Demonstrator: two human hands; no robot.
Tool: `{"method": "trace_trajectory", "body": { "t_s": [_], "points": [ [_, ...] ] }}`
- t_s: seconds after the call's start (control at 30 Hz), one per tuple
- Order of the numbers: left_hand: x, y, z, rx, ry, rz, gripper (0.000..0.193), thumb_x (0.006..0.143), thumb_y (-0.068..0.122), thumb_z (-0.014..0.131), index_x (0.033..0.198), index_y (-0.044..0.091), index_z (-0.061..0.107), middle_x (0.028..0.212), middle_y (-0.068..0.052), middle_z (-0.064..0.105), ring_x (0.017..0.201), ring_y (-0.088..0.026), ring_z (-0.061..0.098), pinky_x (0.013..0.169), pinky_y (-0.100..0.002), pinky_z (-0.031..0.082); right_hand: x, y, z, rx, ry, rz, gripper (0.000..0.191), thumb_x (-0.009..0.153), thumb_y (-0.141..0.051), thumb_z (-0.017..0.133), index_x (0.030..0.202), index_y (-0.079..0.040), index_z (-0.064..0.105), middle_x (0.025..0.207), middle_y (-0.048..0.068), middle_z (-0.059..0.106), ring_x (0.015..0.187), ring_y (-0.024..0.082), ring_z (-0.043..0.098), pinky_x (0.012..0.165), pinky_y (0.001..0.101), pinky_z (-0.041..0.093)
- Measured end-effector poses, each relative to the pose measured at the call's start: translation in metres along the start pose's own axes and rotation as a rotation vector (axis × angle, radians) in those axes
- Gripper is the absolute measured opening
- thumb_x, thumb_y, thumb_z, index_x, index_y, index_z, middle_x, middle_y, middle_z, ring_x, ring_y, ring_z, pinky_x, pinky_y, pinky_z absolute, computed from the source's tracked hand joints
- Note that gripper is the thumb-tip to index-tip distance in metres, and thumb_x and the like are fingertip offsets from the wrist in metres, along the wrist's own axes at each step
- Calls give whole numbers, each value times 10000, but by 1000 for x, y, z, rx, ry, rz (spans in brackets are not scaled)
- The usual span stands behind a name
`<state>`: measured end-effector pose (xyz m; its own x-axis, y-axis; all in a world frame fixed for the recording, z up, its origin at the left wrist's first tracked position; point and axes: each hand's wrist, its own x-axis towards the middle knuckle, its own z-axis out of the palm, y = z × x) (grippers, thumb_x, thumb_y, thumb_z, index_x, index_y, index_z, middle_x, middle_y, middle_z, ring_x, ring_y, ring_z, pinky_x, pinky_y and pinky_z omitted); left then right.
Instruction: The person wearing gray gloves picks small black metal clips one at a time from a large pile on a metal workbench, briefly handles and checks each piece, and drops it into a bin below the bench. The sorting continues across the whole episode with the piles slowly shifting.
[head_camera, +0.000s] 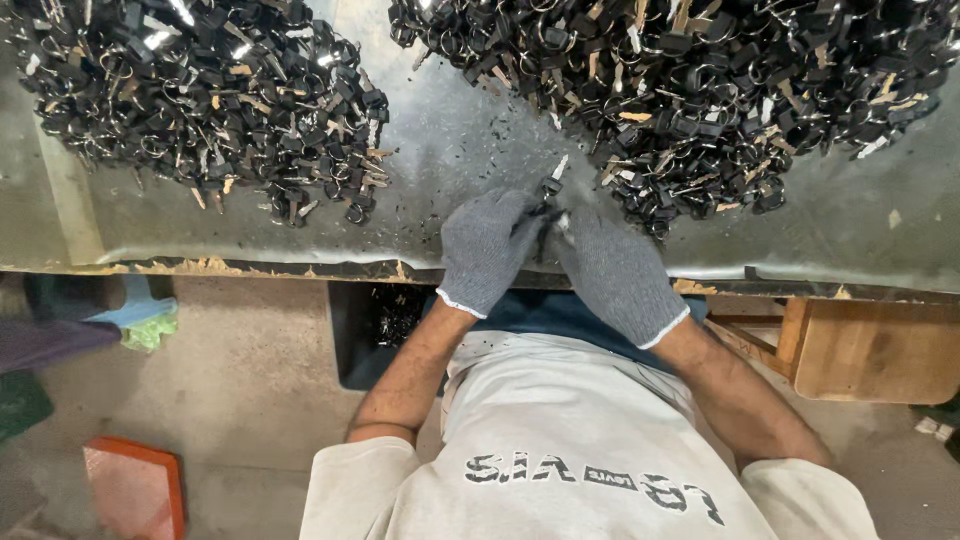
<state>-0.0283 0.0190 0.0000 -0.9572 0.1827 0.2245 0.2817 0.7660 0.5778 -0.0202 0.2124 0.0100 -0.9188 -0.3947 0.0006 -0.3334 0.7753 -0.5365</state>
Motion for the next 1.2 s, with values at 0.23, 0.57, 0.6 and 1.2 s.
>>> {"method": "trace_trajectory", "body": {
  "t_s": [0.23,0.57,0.6,1.2],
  "points": [
    [-1,-2,6,102,-103,140,137,921,114,668,1054,83,650,930,-114,654,896,-325,670,791,-466,514,10,-20,6,-364,-197,108,221,1080,-148,551,1220,21,569,1079,235,676,854,381,726,650,489,594],
    [-11,-6,12,63,-64,124,182,903,95,652,1082,65,639,964,-139,650,925,-344,647,842,-468,502,11,-14,-1,-278,-215,110,303,1034,-200,584,1216,40,555,927,207,686,689,341,719,529,441,588],
    [-11,-5,13,71,-75,133,175,916,94,658,1087,64,640,968,-140,651,934,-347,645,845,-472,497,11,-16,2,-468,-233,126,228,1067,-196,570,1154,14,569,947,192,691,697,319,726,516,435,592],
    [-15,1,7,-84,0,52,368,895,67,672,1258,61,613,1031,-134,674,941,-336,649,870,-456,496,19,6,-6,172,-157,-140,474,992,-235,654,1289,103,505,847,217,695,732,390,717,622,467,576]
  ]
}}
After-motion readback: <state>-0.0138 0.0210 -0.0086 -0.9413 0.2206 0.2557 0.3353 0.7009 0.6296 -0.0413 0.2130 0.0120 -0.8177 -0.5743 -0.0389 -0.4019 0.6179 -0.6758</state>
